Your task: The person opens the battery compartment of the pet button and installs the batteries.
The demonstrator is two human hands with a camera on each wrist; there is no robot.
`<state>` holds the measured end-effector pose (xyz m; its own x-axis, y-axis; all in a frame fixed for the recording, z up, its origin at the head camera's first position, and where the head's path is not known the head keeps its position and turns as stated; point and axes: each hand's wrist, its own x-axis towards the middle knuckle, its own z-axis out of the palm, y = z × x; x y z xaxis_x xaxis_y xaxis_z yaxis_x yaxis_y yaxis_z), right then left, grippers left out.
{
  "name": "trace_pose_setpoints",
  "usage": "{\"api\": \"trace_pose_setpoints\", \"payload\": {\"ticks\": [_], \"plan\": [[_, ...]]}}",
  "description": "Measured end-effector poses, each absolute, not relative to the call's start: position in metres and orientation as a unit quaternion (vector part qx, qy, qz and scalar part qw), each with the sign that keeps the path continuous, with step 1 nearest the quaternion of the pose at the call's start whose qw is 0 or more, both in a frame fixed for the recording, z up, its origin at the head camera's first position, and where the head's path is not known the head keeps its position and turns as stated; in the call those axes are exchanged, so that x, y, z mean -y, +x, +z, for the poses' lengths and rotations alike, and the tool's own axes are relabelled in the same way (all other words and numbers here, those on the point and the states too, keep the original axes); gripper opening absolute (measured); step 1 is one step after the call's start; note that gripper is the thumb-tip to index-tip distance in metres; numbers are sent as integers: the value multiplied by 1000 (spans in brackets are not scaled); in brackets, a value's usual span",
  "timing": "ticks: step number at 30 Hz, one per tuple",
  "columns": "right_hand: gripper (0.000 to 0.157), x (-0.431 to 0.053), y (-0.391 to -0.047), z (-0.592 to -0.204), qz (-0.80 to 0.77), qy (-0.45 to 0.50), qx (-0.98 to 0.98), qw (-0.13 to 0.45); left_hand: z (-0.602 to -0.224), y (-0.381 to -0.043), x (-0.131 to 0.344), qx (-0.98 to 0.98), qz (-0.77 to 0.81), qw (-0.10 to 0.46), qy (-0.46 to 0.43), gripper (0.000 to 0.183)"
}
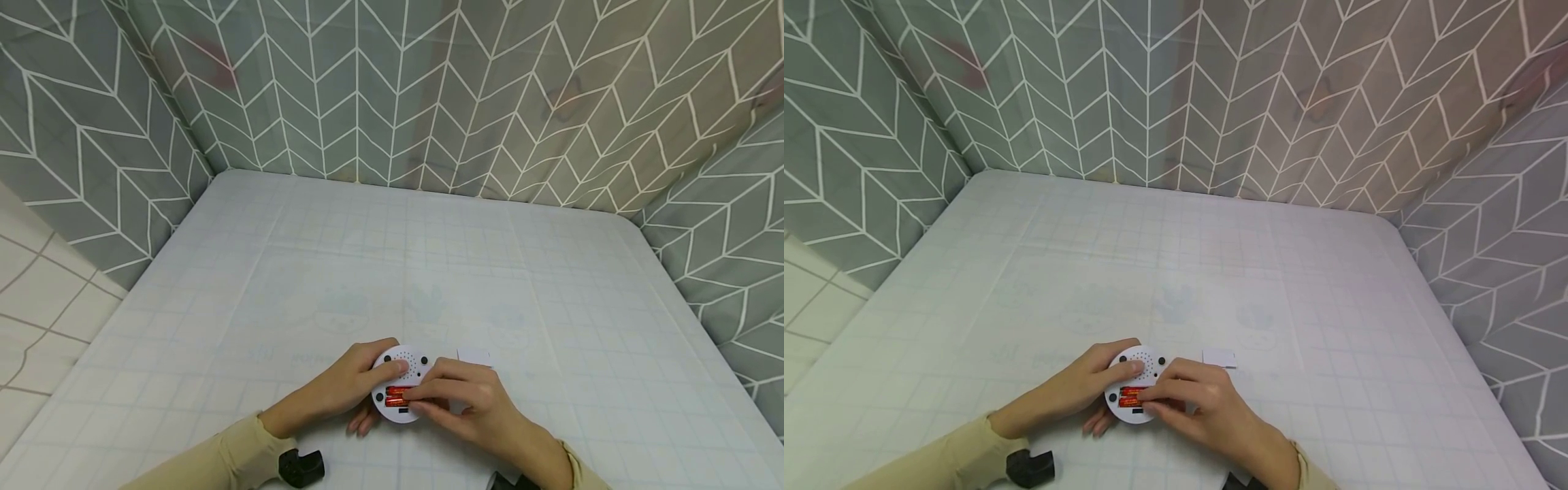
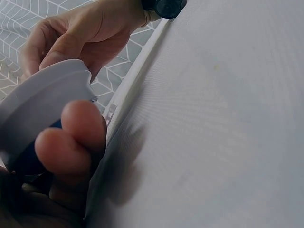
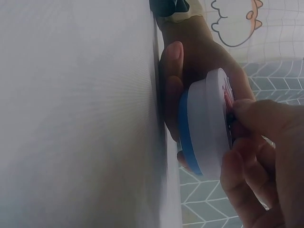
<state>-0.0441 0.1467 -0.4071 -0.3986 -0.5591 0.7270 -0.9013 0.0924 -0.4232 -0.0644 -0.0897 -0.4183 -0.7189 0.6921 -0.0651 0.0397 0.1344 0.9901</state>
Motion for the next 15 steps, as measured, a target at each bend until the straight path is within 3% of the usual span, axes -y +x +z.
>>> {"api": "trace_pose_setpoints", "payload": {"ticks": [4,15], "plan": [[8,-148,-43,-408,453,488,724,179,-417,-64,90,-685,617,287,258,26],[46,-152,-35,-405,485,333,804,81,-417,-64,91,-688,614,290,256,25]]}}
